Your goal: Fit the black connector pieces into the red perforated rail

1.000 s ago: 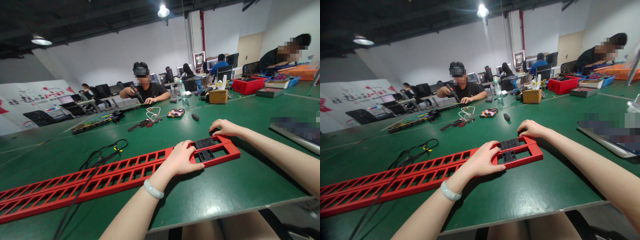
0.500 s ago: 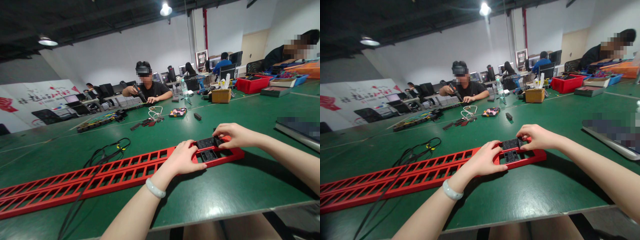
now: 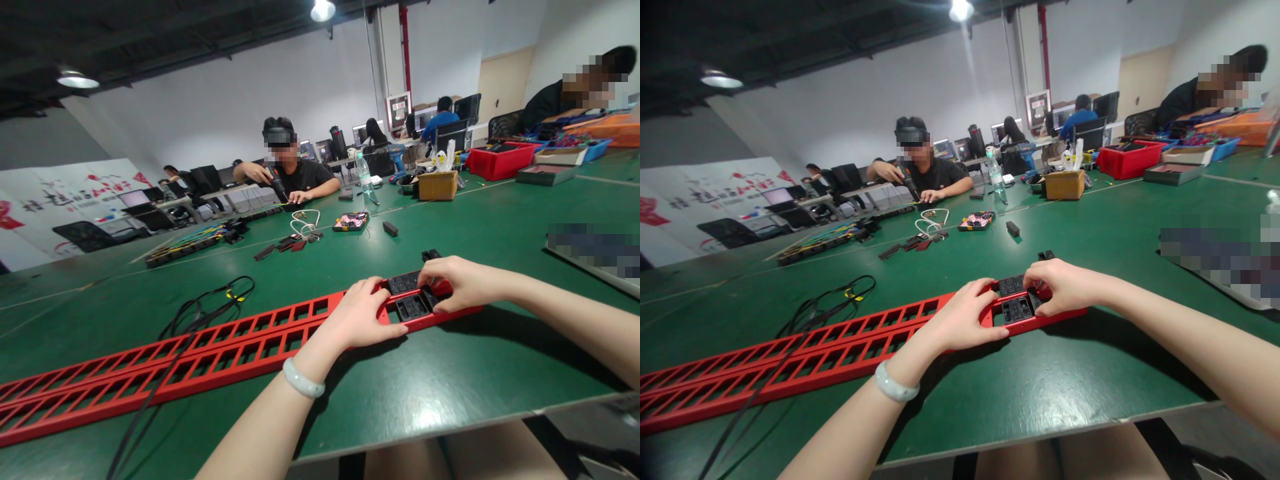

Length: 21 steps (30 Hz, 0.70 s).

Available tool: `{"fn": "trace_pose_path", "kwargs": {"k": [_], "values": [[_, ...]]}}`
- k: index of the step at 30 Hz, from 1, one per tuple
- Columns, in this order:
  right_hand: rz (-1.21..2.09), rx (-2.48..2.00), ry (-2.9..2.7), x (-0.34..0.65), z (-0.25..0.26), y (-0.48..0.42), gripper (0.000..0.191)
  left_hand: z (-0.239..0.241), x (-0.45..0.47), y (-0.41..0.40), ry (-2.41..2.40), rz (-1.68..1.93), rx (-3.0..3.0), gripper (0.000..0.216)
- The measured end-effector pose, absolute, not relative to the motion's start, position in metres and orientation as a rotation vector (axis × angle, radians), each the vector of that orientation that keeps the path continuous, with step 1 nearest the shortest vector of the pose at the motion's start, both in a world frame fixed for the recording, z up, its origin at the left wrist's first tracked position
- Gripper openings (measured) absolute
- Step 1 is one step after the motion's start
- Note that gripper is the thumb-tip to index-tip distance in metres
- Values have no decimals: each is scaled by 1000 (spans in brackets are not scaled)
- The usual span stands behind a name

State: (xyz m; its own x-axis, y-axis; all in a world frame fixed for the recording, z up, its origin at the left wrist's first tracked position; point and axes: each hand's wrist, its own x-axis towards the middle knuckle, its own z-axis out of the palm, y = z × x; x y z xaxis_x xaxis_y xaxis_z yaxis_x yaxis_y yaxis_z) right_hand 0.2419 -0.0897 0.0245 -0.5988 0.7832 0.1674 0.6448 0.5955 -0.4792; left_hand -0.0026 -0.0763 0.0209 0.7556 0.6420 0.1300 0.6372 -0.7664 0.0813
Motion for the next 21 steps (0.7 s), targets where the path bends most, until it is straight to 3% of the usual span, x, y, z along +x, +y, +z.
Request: {"fn": "trace_pose_path", "kwargs": {"k": [21], "values": [[474, -1127, -2570, 242, 29, -92, 36, 20, -2, -76, 1055, 232, 2947, 62]]}}
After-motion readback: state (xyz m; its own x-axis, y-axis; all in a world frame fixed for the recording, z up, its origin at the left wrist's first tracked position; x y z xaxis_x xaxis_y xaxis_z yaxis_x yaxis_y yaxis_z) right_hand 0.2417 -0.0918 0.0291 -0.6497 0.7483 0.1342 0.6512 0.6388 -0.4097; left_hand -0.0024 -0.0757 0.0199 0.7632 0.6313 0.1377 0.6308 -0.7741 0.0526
